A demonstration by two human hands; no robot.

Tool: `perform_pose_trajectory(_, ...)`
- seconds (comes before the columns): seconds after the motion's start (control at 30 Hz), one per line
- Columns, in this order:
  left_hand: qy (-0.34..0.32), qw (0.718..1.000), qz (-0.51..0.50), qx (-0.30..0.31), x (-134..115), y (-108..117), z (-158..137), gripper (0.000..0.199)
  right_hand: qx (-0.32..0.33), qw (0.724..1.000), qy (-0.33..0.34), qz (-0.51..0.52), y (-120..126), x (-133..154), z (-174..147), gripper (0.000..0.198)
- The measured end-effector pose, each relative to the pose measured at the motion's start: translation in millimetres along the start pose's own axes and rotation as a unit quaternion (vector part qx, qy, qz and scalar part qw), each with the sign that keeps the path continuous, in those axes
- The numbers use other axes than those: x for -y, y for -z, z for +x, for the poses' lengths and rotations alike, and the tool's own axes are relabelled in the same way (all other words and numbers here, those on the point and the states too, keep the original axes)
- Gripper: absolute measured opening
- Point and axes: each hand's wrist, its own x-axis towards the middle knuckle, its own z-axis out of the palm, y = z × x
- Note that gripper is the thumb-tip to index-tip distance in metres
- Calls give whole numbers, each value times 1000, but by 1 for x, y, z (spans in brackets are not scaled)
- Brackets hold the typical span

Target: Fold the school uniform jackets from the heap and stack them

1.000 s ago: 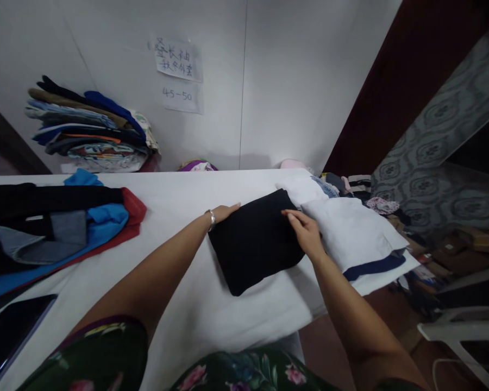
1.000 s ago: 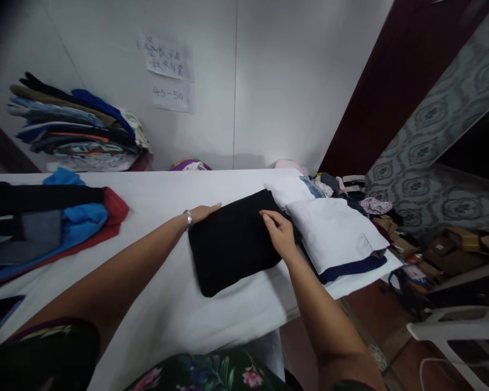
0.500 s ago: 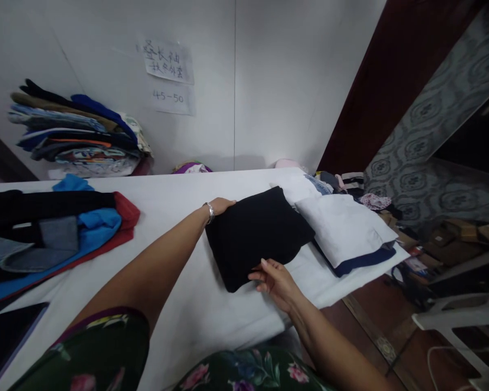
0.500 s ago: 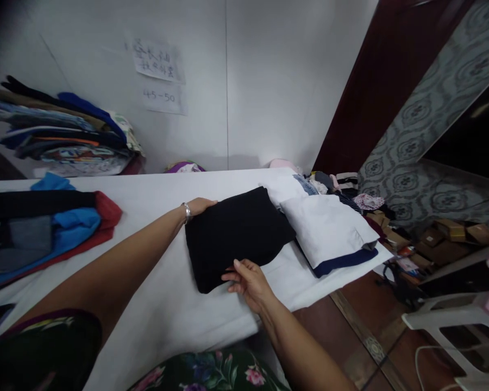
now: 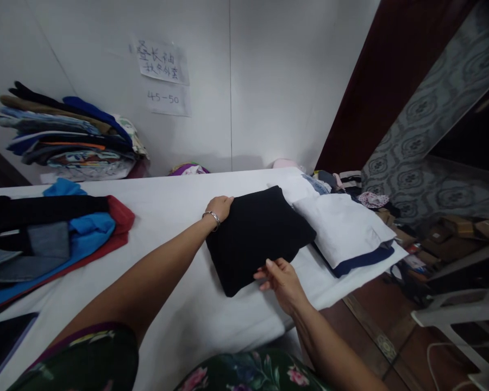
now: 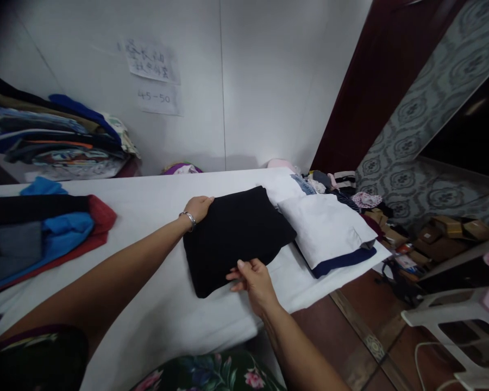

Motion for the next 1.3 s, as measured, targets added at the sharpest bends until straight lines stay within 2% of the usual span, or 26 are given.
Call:
perform_pose_trajectory(0.2, -11, 1000, -9, -17, -3, 2, -4, 42, 23, 995, -78, 54, 1, 1, 9, 36)
perform_pose_trajectory(0.27, -12, 1000, -12, -17, -4, 5, -4, 43, 15, 995, -61, 71, -1, 0, 11, 33)
perform_pose_trajectory(0.4, -5, 1000, -5, -20, -7, 10, 3, 46, -7, 997, 23, 70, -8, -3, 14, 30)
perform_pose_trajectory(0.53, 25, 999, 24, -1, 1, 1, 13, 45, -52, 995, 73, 54, -12, -10, 15, 34)
perform_pose_trajectory(0.67, 57, 995, 51, 64, 16, -20, 13, 39, -92, 993, 62, 30, -10, -28, 19, 36)
perform_pose_trajectory(0.77, 62, 992, 52, 102, 25, -26, 11, 38, -87, 995, 54, 16, -7, -36, 21, 39)
perform_pose_trajectory(0.87, 59, 990, 36, 121, 27, -20, 14, 44, -53, 998, 35, -2, 0, -27, 18, 41)
perform_pose_trajectory(0.97, 54, 989, 16, 136, 21, -11, 19, 55, -34, 999, 36, 20, 9, -5, 14, 41)
perform_pose_trajectory(1.03, 43, 989, 4, 142, 14, -9, 21, 56, -31, 998, 40, 25, 17, 8, 14, 41)
perform_pose_trajectory(1.13, 19, 992, -2, 125, 5, -16, 18, 47, -46, 998, 45, 5, 25, 15, 21, 40)
perform_pose_trajectory(1.23, 21, 995, 12, 96, 1, -30, 13, 41, -93, 994, 51, -4, 30, 4, 32, 41)
perform_pose_trajectory(1.3, 29, 994, 22, 101, 2, -36, 10, 36, -112, 993, 40, -7, 33, -6, 37, 43)
